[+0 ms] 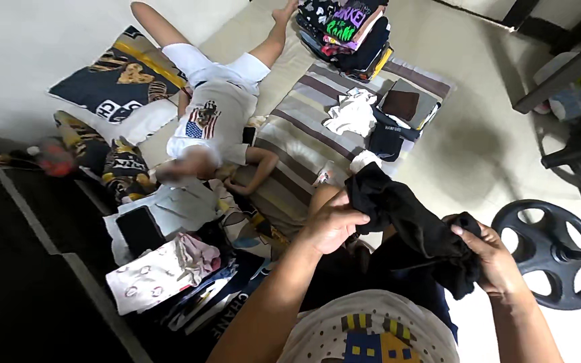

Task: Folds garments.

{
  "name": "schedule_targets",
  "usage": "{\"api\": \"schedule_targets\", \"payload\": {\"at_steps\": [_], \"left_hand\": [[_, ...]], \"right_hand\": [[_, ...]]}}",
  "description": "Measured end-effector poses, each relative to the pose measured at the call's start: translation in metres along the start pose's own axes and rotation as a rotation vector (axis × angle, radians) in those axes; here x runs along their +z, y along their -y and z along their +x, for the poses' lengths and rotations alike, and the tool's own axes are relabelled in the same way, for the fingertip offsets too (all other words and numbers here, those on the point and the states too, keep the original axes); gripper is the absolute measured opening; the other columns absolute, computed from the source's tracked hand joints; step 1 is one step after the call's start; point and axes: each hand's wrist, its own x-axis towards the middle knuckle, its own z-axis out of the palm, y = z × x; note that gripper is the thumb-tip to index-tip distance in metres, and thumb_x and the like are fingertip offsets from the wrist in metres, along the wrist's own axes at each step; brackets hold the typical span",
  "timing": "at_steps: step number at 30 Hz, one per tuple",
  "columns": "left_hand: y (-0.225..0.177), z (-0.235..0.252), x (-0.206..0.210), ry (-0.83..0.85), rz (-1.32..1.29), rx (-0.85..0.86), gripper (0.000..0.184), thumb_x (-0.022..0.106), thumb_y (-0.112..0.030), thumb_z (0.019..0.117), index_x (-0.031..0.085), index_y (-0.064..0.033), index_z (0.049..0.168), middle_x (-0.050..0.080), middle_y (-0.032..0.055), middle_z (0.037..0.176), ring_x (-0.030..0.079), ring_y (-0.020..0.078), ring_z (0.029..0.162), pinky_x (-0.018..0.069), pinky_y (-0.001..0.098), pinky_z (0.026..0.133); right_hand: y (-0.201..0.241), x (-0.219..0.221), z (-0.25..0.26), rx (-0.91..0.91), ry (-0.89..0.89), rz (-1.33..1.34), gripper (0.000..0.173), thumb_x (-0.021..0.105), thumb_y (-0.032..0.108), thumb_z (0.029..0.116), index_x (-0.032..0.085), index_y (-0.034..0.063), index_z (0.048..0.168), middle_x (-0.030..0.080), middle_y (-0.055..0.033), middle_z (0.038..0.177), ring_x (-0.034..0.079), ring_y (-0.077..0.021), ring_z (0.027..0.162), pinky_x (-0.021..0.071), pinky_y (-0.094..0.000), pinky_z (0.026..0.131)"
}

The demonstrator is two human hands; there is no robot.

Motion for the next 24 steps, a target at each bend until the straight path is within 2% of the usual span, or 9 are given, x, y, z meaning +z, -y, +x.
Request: {"api": "schedule_targets", "payload": {"at_steps": [4, 8, 10, 14, 16, 18, 19, 21, 24], "left_hand": [[0.016, 0.014, 0.0, -0.17, 0.385, -0.075, 0.032, 0.066, 0.003, 0.0916, 0.059, 0.0015, 0.123, 0.072, 0.005, 0.106, 0.07, 0.0088, 0.098, 0.0592, 0.0281, 0.09], [0.072, 0.033, -0.038, -0.271, 0.722, -0.29, 0.034, 0.073, -0.011, 0.0929, 0.065, 0.0019, 0.123, 0.07, 0.0134, 0.116, 0.067, 0.0143, 0.108, 0.0542, 0.0344, 0.098], [0.087, 0.034, -0.045, -0.304, 0.712, -0.345, 0.037, 0.066, -0.009, 0.0972, 0.059, 0.0035, 0.132, 0.066, 0.017, 0.126, 0.064, 0.0172, 0.115, 0.0517, 0.0353, 0.102], [0.096, 0.029, -0.043, -0.426, 0.456, -0.419, 0.036, 0.062, -0.012, 0.1022, 0.056, 0.0008, 0.135, 0.065, 0.0151, 0.125, 0.066, 0.0168, 0.11, 0.0567, 0.0347, 0.093], [0.096, 0.028, -0.041, -0.428, 0.402, -0.404, 0.033, 0.062, -0.013, 0.1025, 0.057, 0.0011, 0.132, 0.067, 0.0139, 0.121, 0.067, 0.0159, 0.107, 0.058, 0.0337, 0.09], [0.096, 0.029, -0.038, -0.417, 0.371, -0.377, 0.032, 0.062, -0.012, 0.1024, 0.057, 0.0018, 0.131, 0.068, 0.0133, 0.118, 0.069, 0.0153, 0.104, 0.0588, 0.0329, 0.089], [0.095, 0.029, -0.037, -0.414, 0.348, -0.362, 0.032, 0.061, -0.011, 0.1024, 0.056, 0.0025, 0.131, 0.068, 0.0133, 0.117, 0.069, 0.0154, 0.103, 0.059, 0.0331, 0.089], [0.092, 0.028, -0.032, -0.396, 0.27, -0.334, 0.03, 0.058, -0.007, 0.1032, 0.055, 0.0039, 0.131, 0.068, 0.0129, 0.115, 0.07, 0.0161, 0.103, 0.0594, 0.0342, 0.09], [0.086, 0.024, -0.025, -0.316, 0.184, -0.324, 0.028, 0.048, -0.009, 0.1075, 0.05, 0.0044, 0.132, 0.068, 0.0117, 0.115, 0.069, 0.0156, 0.104, 0.0585, 0.0346, 0.094]], "right_hand": [[0.005, -0.025, -0.006, 0.214, -0.1, -0.241, 0.02, 0.051, 0.009, 0.0981, 0.07, 0.0161, 0.096, 0.072, 0.0125, 0.08, 0.067, 0.0046, 0.07, 0.0569, -0.0143, 0.065], [-0.048, -0.056, -0.008, 0.518, -0.214, -0.374, 0.015, 0.052, 0.012, 0.1033, 0.066, 0.0064, 0.104, 0.064, 0.0069, 0.072, 0.057, 0.0004, 0.057, 0.0503, -0.0178, 0.054], [-0.079, -0.065, -0.014, 0.587, -0.232, -0.428, 0.018, 0.051, 0.014, 0.104, 0.066, 0.0042, 0.106, 0.061, 0.0044, 0.075, 0.055, -0.0011, 0.06, 0.0495, -0.0212, 0.058], [-0.102, -0.081, -0.025, 0.568, -0.326, -0.533, 0.035, 0.046, 0.029, 0.1089, 0.067, 0.0017, 0.115, 0.063, -0.0008, 0.086, 0.057, -0.0035, 0.071, 0.0502, -0.0267, 0.069], [-0.092, -0.106, -0.035, 0.53, -0.363, -0.719, 0.041, 0.051, 0.035, 0.1066, 0.068, 0.0003, 0.118, 0.067, -0.0112, 0.098, 0.062, -0.0164, 0.085, 0.0514, -0.0418, 0.08], [-0.061, -0.126, -0.047, 0.562, -0.351, -1.027, 0.041, 0.062, 0.033, 0.1021, 0.068, -0.002, 0.123, 0.068, -0.0296, 0.11, 0.065, -0.0454, 0.104, 0.0457, -0.0692, 0.09], [-0.042, -0.132, -0.054, 0.609, -0.326, -1.177, 0.042, 0.066, 0.032, 0.0996, 0.068, -0.0001, 0.126, 0.066, -0.0357, 0.113, 0.061, -0.0568, 0.108, 0.0414, -0.0785, 0.089], [-0.01, -0.126, -0.063, 0.658, -0.23, -1.363, 0.043, 0.07, 0.031, 0.0968, 0.066, 0.0083, 0.133, 0.065, -0.0385, 0.113, 0.059, -0.0642, 0.108, 0.0384, -0.083, 0.085], [0.0, -0.079, -0.07, 0.341, -0.022, -1.393, 0.05, 0.073, 0.04, 0.0909, 0.067, 0.016, 0.134, 0.07, -0.03, 0.088, 0.066, -0.0568, 0.078, 0.0457, -0.0776, 0.065]]}}
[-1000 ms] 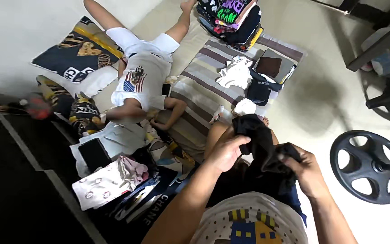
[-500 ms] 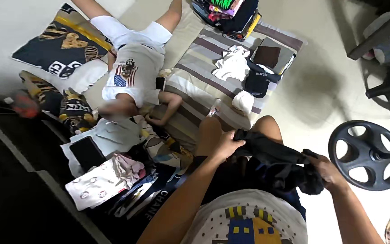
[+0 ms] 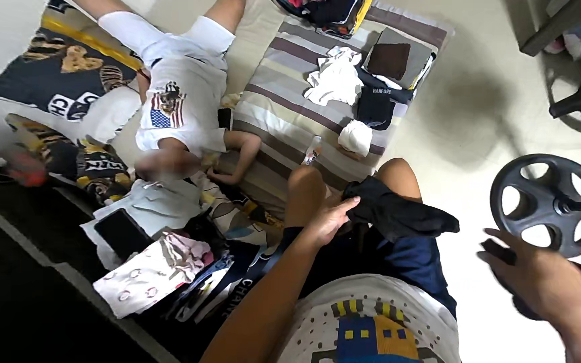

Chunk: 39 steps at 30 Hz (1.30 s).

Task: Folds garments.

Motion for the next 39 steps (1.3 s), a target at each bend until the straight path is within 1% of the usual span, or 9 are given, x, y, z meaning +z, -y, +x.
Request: {"api": "schedule_targets", "payload": {"at_steps": [3, 6, 9, 12, 13, 23, 31, 36, 39], "left_hand": [[-0.002, -0.005, 0.001, 0.063, 0.027, 0.02, 0.032, 0.042, -0.015, 0.1102, 0.05, 0.0057, 0.133, 0.069, 0.0117, 0.115, 0.069, 0.0149, 0.105, 0.0579, 0.0338, 0.095], [-0.007, -0.01, -0.001, 0.066, 0.104, 0.01, 0.034, 0.037, -0.016, 0.1103, 0.05, 0.0071, 0.132, 0.068, 0.0112, 0.112, 0.068, 0.0125, 0.102, 0.0565, 0.0326, 0.093], [-0.013, -0.009, -0.002, 0.004, 0.238, 0.022, 0.028, 0.041, -0.01, 0.1077, 0.055, 0.0061, 0.126, 0.066, 0.0074, 0.105, 0.066, 0.0079, 0.094, 0.0567, 0.0279, 0.087], [-0.014, -0.002, -0.011, 0.003, 0.215, 0.031, 0.031, 0.037, -0.01, 0.1089, 0.055, 0.0067, 0.128, 0.068, 0.0092, 0.11, 0.068, 0.0104, 0.1, 0.0574, 0.0303, 0.093], [-0.013, 0.002, -0.015, 0.008, 0.164, 0.026, 0.032, 0.035, -0.009, 0.1093, 0.053, 0.008, 0.13, 0.068, 0.0118, 0.114, 0.069, 0.0134, 0.104, 0.0568, 0.0324, 0.096], [-0.031, -0.026, -0.032, -0.015, 0.508, 0.195, 0.033, 0.051, -0.008, 0.1015, 0.059, -0.0002, 0.133, 0.068, 0.0067, 0.119, 0.065, 0.0077, 0.106, 0.055, 0.0291, 0.093], [-0.006, -0.095, -0.128, -0.261, 0.678, 0.029, 0.038, 0.058, -0.012, 0.0976, 0.056, -0.0005, 0.134, 0.069, 0.0075, 0.118, 0.068, 0.0091, 0.103, 0.0576, 0.032, 0.091], [0.011, -0.09, -0.136, -0.54, 1.036, -0.102, 0.058, 0.073, -0.018, 0.0934, 0.048, 0.0032, 0.142, 0.061, 0.0285, 0.13, 0.062, 0.0431, 0.117, 0.0485, 0.063, 0.099], [0.01, -0.079, -0.12, -0.555, 1.186, 0.001, 0.074, 0.067, -0.009, 0.0915, 0.033, -0.0004, 0.156, 0.046, 0.0295, 0.149, 0.048, 0.0474, 0.135, 0.0408, 0.0631, 0.11]], "right_hand": [[0.071, 0.044, 0.002, -0.279, -0.211, 0.074, 0.077, 0.072, 0.057, 0.0822, 0.06, 0.0113, 0.144, 0.068, -0.0164, 0.067, 0.064, -0.0398, 0.055, 0.0504, -0.0611, 0.051], [0.117, 0.072, 0.02, -0.16, -0.032, 0.109, 0.064, 0.066, 0.04, 0.0954, 0.053, 0.0092, 0.15, 0.073, -0.0248, 0.088, 0.071, -0.0477, 0.075, 0.0539, -0.0642, 0.064], [0.113, 0.082, 0.041, -0.062, -0.009, 0.323, 0.036, 0.055, 0.025, 0.1031, 0.071, 0.0024, 0.126, 0.074, -0.0258, 0.1, 0.072, -0.0441, 0.095, 0.0529, -0.0643, 0.082], [0.08, 0.088, 0.058, -0.064, -0.198, 0.936, 0.017, 0.058, 0.014, 0.0978, 0.074, 0.0079, 0.094, 0.07, 0.0071, 0.079, 0.065, 0.0008, 0.073, 0.0561, -0.0223, 0.071], [0.069, 0.086, 0.063, -0.017, -0.191, 1.159, 0.019, 0.055, 0.009, 0.0982, 0.071, 0.0108, 0.089, 0.069, 0.0113, 0.074, 0.064, 0.0039, 0.066, 0.0559, -0.0179, 0.064], [0.026, 0.083, 0.071, 0.111, 0.004, 1.671, 0.044, 0.029, 0.012, 0.1034, 0.065, 0.0183, 0.08, 0.067, 0.0086, 0.064, 0.061, 0.0024, 0.055, 0.053, -0.0154, 0.053], [0.017, 0.078, 0.076, 0.0, 0.182, 1.565, 0.037, 0.041, 0.013, 0.0969, 0.07, 0.0221, 0.077, 0.068, 0.0098, 0.065, 0.06, 0.0038, 0.054, 0.0506, -0.0143, 0.051], [0.028, 0.074, 0.077, 0.002, 0.235, 1.534, 0.038, 0.039, 0.01, 0.0967, 0.07, 0.0217, 0.076, 0.068, 0.0096, 0.064, 0.059, 0.0035, 0.053, 0.0503, -0.0142, 0.051], [0.035, 0.071, 0.078, -0.012, 0.264, 1.519, 0.039, 0.04, 0.01, 0.0969, 0.07, 0.0222, 0.074, 0.067, 0.0099, 0.063, 0.058, 0.0041, 0.052, 0.0494, -0.0138, 0.05]]}}
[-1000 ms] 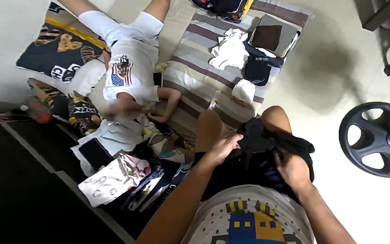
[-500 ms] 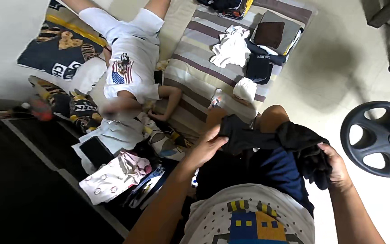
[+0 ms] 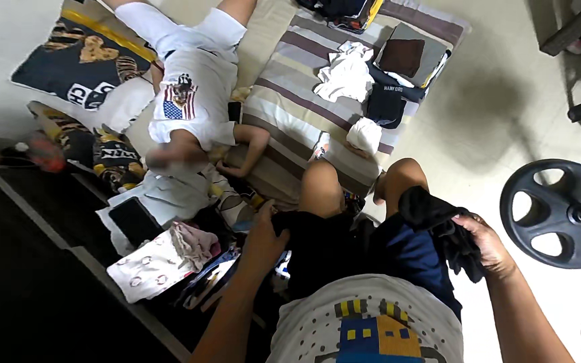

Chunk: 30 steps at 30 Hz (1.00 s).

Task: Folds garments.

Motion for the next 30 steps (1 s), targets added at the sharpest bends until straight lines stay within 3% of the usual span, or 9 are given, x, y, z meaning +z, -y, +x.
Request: {"api": "schedule_targets", "payload": {"at_steps": [3, 6, 9, 13, 15, 18, 21, 26, 30], "left_hand": [[-0.032, -0.009, 0.015, -0.197, 0.027, 0.315, 0.059, 0.062, 0.0, 0.0871, 0.052, 0.0026, 0.145, 0.044, 0.0365, 0.149, 0.041, 0.0582, 0.138, 0.0358, 0.072, 0.109], [-0.084, -0.029, 0.044, -0.187, -0.093, 0.724, 0.037, 0.063, -0.017, 0.0934, 0.068, -0.0056, 0.128, 0.056, 0.0251, 0.144, 0.052, 0.0454, 0.135, 0.0424, 0.0622, 0.109], [-0.132, -0.033, 0.089, -0.314, -0.107, 1.126, 0.036, 0.066, -0.034, 0.0975, 0.063, -0.0189, 0.13, 0.055, 0.0175, 0.147, 0.048, 0.0385, 0.14, 0.0372, 0.0543, 0.116], [-0.175, -0.005, 0.114, -0.378, -0.189, 1.309, 0.027, 0.069, -0.009, 0.0899, 0.066, -0.0112, 0.117, 0.067, 0.0179, 0.127, 0.066, 0.0328, 0.117, 0.0538, 0.0433, 0.099], [-0.194, -0.01, 0.096, -0.181, -0.244, 1.21, 0.02, 0.067, -0.001, 0.0856, 0.073, -0.0052, 0.105, 0.075, 0.0134, 0.111, 0.073, 0.028, 0.101, 0.0601, 0.0423, 0.086], [-0.214, -0.028, 0.065, 0.299, -0.503, 0.851, 0.024, 0.057, -0.015, 0.1007, 0.07, 0.0018, 0.112, 0.074, 0.0107, 0.1, 0.07, 0.0147, 0.099, 0.0548, 0.0353, 0.091], [-0.215, -0.03, 0.055, 0.606, -0.894, 0.478, 0.024, 0.059, -0.011, 0.1024, 0.064, 0.0058, 0.118, 0.071, 0.0092, 0.106, 0.068, 0.0067, 0.101, 0.0561, 0.027, 0.094], [-0.176, 0.015, 0.08, 0.48, -0.783, 0.068, 0.027, 0.061, -0.015, 0.1028, 0.062, 0.0014, 0.125, 0.069, 0.0123, 0.113, 0.068, 0.0141, 0.101, 0.0573, 0.0336, 0.087], [-0.153, 0.027, 0.09, 0.425, -0.794, -0.028, 0.027, 0.061, -0.012, 0.103, 0.061, 0.0028, 0.125, 0.069, 0.0136, 0.114, 0.068, 0.0147, 0.101, 0.0578, 0.033, 0.087]], "right_hand": [[0.009, 0.005, 0.0, -0.009, 0.022, -0.013, 0.038, 0.043, 0.009, 0.0953, 0.07, 0.0223, 0.072, 0.067, 0.0101, 0.062, 0.058, 0.0041, 0.052, 0.0488, -0.0138, 0.049], [0.025, 0.016, -0.004, 0.0, 0.017, -0.052, 0.039, 0.043, 0.009, 0.0948, 0.069, 0.0234, 0.07, 0.067, 0.0107, 0.062, 0.059, 0.0047, 0.053, 0.0499, -0.0132, 0.05], [0.039, 0.025, -0.006, 0.021, 0.015, -0.015, 0.039, 0.041, 0.008, 0.0951, 0.069, 0.022, 0.072, 0.069, 0.0093, 0.066, 0.061, 0.0045, 0.056, 0.0514, -0.0133, 0.053], [0.049, 0.017, -0.008, 0.061, 0.033, -0.029, 0.036, 0.042, 0.007, 0.0954, 0.07, 0.0194, 0.076, 0.07, 0.0068, 0.068, 0.062, 0.0031, 0.059, 0.0527, -0.014, 0.055], [0.063, 0.004, -0.017, 0.071, -0.043, -0.196, 0.035, 0.045, 0.006, 0.0951, 0.068, 0.0205, 0.073, 0.068, 0.0092, 0.065, 0.06, 0.004, 0.056, 0.0508, -0.0138, 0.053], [0.091, -0.021, -0.036, 0.06, -0.097, -0.487, 0.028, 0.054, 0.008, 0.0907, 0.068, 0.0238, 0.073, 0.068, 0.0134, 0.065, 0.061, 0.0056, 0.058, 0.0522, -0.0139, 0.055], [0.108, -0.028, -0.032, 0.073, -0.055, -0.692, 0.018, 0.062, 0.007, 0.0931, 0.071, 0.0161, 0.08, 0.067, 0.0086, 0.066, 0.06, 0.0017, 0.057, 0.0524, -0.0172, 0.055], [0.087, -0.025, 0.003, -0.001, -0.139, -0.768, 0.015, 0.063, 0.019, 0.1018, 0.073, 0.0076, 0.1, 0.062, 0.001, 0.07, 0.054, -0.0051, 0.057, 0.0471, -0.0245, 0.056], [0.066, -0.042, 0.009, -0.036, -0.267, -0.204, 0.037, 0.039, 0.027, 0.1102, 0.071, 0.0092, 0.102, 0.054, 0.008, 0.058, 0.048, 0.0004, 0.046, 0.0446, -0.0162, 0.045]]}}
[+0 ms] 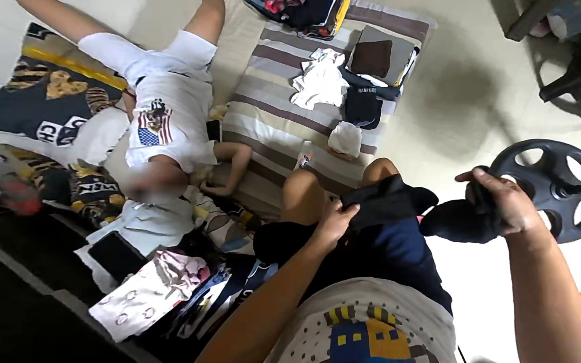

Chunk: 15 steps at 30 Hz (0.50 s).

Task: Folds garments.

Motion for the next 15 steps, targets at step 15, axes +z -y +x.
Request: {"api": "schedule_targets", "payload": {"at_steps": [15], "left_hand": [[-0.046, -0.027, 0.048, 0.19, 0.459, 0.855, 0.078, 0.072, -0.044, 0.0913, 0.045, -0.0035, 0.152, 0.049, 0.017, 0.153, 0.045, 0.0274, 0.144, 0.038, 0.0504, 0.118]], "right_hand": [[0.035, 0.022, -0.03, 0.044, 0.292, 0.664, 0.052, 0.029, 0.045, 0.1106, 0.069, 0.0111, 0.115, 0.066, 0.0002, 0.067, 0.064, -0.0056, 0.054, 0.0581, -0.0225, 0.05]]}}
